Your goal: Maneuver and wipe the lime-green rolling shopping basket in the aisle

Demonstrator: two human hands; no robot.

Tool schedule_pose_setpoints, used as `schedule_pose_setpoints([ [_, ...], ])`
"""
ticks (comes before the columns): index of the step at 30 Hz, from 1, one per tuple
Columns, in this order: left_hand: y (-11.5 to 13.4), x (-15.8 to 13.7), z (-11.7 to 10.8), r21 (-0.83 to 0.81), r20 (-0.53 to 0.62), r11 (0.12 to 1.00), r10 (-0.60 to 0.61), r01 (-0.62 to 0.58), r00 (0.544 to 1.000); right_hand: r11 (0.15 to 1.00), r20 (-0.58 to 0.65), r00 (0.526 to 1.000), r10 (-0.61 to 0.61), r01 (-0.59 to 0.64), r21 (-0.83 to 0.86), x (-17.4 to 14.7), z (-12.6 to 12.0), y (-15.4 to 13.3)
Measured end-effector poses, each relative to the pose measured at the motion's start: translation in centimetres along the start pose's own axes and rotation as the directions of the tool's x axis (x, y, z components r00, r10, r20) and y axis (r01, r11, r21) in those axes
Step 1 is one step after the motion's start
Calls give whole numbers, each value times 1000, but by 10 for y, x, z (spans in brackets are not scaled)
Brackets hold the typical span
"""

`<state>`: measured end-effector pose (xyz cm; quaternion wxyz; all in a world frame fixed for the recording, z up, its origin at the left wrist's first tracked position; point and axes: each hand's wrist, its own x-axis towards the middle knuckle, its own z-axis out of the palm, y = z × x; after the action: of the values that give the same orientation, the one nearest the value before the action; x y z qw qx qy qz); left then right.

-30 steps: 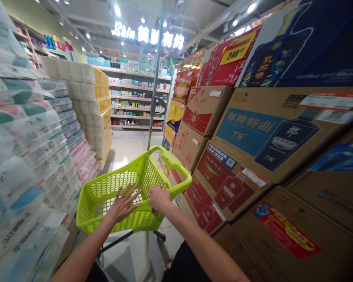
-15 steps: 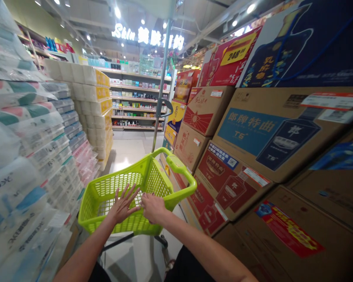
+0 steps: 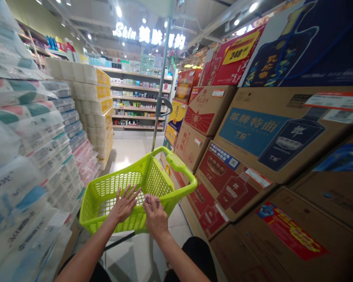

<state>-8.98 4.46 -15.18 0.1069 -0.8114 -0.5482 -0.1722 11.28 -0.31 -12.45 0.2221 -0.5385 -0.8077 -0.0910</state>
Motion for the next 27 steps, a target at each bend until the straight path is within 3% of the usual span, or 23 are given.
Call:
schedule_pose_setpoints([
  [5, 4, 0, -2, -24, 30, 999, -39, 40, 999, 974, -56, 973, 225, -224, 25, 17, -26, 48],
  [7, 8, 3, -1, -41, 40, 998, -53, 55, 998, 941, -87, 937, 338, -336, 38, 18, -25, 44],
  [9, 12, 7, 1, -52, 36, 997, -61, 63, 997, 929, -105, 923, 371, -368, 50, 13, -15, 22],
  [12, 13, 9, 4, -53, 20, 996, -65, 66, 998, 983, -51, 984, 173, -169, 72, 2, 3, -13],
  [14, 13, 8, 5, -54, 10, 996, -64, 64, 998, 994, 15, 998, 64, -65, 89, 0, 4, -17],
  [16, 14, 7, 6, -61, 1, 996, -63, 63, 998, 990, 53, 993, 108, -113, 89, 4, -5, -4],
  [19, 17, 9, 6, -95, -4, 992, -86, 85, 996, 957, 17, 960, 281, -281, 71, 15, -21, 23],
  [21, 21, 12, 6, -123, 9, 986, -111, 111, 994, 934, -30, 934, 356, -354, 54, 17, -20, 24],
  [23, 25, 15, 7, -142, 21, 981, -133, 135, 991, 940, -65, 937, 342, -340, 39, 11, -8, 10],
  [27, 30, 18, 7, -135, -3, 982, -130, 128, 992, 999, -61, 998, 28, -26, 26, -9, 16, -17],
])
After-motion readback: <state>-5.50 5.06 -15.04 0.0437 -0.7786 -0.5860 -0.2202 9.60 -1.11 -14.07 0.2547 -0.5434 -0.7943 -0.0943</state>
